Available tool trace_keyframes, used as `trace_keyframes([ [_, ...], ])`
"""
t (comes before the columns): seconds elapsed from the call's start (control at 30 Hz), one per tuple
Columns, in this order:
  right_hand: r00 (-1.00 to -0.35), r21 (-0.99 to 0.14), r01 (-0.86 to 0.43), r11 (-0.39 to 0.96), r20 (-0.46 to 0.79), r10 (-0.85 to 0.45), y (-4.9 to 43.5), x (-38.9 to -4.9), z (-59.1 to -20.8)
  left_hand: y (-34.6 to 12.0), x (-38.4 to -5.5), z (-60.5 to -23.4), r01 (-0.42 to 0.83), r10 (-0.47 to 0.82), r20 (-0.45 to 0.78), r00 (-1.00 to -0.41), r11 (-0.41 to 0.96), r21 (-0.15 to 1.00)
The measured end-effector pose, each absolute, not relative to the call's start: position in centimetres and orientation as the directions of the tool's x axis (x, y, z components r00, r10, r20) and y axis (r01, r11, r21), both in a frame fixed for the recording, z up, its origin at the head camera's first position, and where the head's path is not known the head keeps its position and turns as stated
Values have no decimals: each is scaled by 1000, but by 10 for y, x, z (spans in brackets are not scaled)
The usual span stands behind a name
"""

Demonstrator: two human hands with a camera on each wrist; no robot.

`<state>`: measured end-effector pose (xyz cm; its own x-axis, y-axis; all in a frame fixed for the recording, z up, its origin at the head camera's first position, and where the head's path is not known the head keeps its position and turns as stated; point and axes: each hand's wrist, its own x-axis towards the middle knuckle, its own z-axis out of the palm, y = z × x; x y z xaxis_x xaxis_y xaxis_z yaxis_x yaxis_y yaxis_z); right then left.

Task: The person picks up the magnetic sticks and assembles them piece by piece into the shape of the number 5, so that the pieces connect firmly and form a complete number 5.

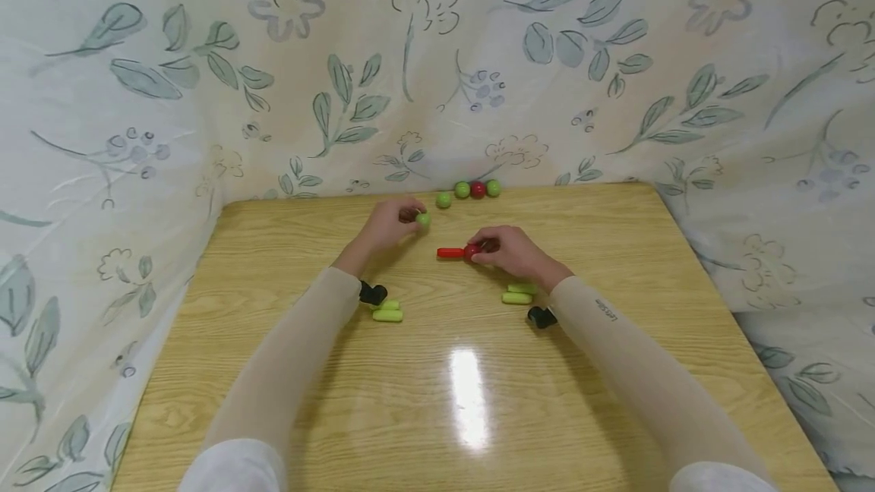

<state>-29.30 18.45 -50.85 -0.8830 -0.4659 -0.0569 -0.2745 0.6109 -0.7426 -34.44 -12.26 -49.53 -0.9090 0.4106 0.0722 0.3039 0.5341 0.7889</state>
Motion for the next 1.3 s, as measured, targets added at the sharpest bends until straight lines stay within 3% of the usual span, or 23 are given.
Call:
trace_keyframes([
  [1.3, -887, -748, -250, 614, -78, -456, 183, -290, -505, -131, -307, -503, 343, 524, 8, -852, 546, 765],
])
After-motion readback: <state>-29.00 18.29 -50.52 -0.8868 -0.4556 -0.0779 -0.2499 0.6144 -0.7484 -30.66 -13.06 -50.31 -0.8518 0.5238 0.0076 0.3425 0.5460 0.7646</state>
